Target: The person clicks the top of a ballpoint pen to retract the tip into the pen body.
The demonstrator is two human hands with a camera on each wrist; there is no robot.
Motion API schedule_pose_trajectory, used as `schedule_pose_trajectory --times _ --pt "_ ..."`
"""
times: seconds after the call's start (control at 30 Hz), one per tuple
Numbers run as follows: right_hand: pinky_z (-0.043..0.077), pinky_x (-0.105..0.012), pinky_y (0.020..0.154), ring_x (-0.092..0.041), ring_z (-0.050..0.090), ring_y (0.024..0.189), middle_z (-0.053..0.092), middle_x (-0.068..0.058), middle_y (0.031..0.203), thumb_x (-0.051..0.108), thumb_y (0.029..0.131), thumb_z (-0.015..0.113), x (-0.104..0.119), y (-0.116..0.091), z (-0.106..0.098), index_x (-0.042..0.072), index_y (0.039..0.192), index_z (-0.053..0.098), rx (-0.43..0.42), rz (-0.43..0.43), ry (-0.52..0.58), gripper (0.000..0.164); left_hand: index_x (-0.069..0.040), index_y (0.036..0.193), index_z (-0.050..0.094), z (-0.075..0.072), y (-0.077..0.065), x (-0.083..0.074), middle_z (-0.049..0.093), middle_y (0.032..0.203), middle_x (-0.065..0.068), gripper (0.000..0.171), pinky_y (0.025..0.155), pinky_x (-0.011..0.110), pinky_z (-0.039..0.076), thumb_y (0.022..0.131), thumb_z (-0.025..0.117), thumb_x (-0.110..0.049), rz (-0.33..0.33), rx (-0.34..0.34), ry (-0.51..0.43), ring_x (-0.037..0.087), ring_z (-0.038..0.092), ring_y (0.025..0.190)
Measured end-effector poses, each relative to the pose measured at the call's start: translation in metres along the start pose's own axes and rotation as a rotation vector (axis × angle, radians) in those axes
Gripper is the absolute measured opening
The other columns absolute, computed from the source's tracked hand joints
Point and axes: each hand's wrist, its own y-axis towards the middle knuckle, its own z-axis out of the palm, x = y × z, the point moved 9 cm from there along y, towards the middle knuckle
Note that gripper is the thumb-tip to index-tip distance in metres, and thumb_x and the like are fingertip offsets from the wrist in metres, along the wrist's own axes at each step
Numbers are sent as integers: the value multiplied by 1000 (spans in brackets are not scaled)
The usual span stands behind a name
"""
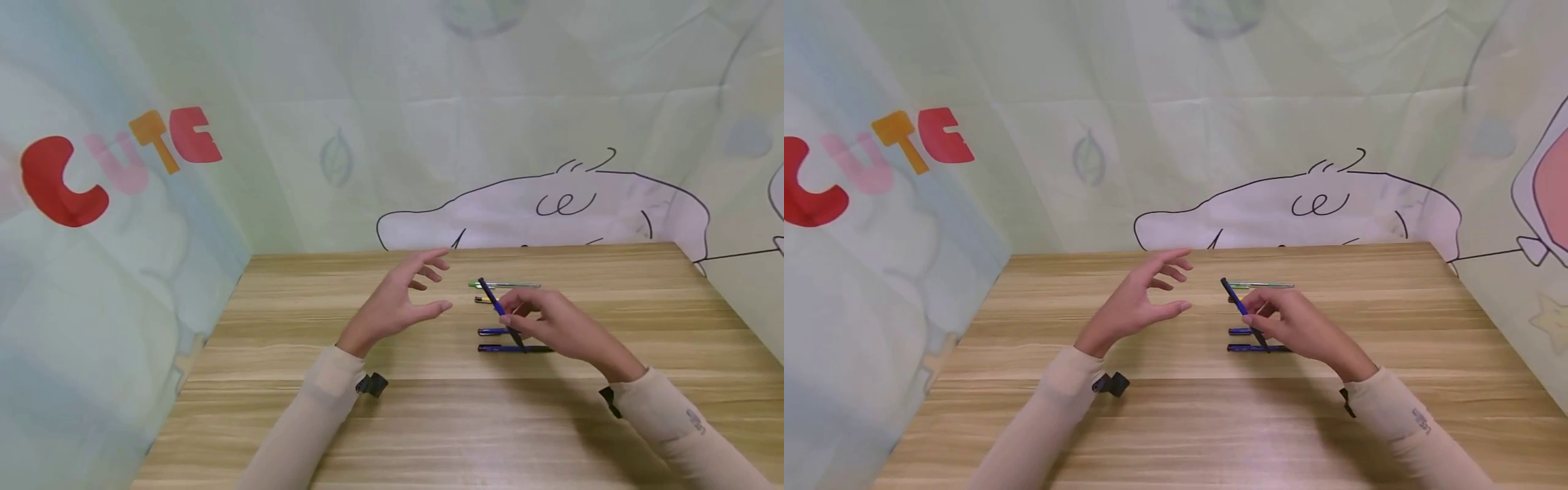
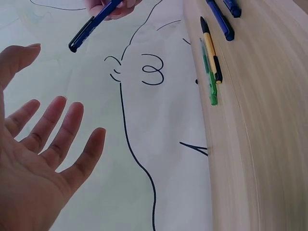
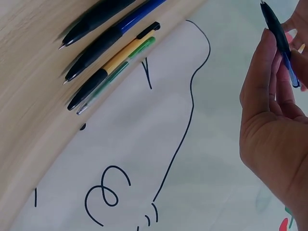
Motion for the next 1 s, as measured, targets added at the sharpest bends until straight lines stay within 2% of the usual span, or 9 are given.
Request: schedule_pose_trajectory --times 0.17,0.43,0.73,1.0 --pt "61 -33 72 -23 67 90 70 -5 98 22 98 69 2 -1 3 15 107 68 1 18 87 11 -32 154 40 6 5 -4 58 135 -1 78 93 37 54 88 81 -27 4 17 3 22 61 117" --pt "62 -39 75 -27 67 95 66 -23 109 24 98 70 4 -1 13 6 113 64 20 86 294 25 -31 156 38 15 13 -11 58 132 -3 83 92 36 55 87 82 -22 32 32 -27 23 61 117" --pt "60 -50 84 -37 66 107 67 -17 115 27 100 67 7 -1 16 3 121 61 4 100 456 32 -30 157 35 26 19 -17 58 134 -2 85 93 34 54 87 82 -23 51 54 -28 17 60 116" --pt "60 -46 85 -34 65 112 64 -17 119 31 100 66 10 1 17 6 121 61 -5 129 520 33 -31 157 34 34 21 -20 57 136 3 86 93 34 54 86 83 -22 59 70 -35 16 60 116"
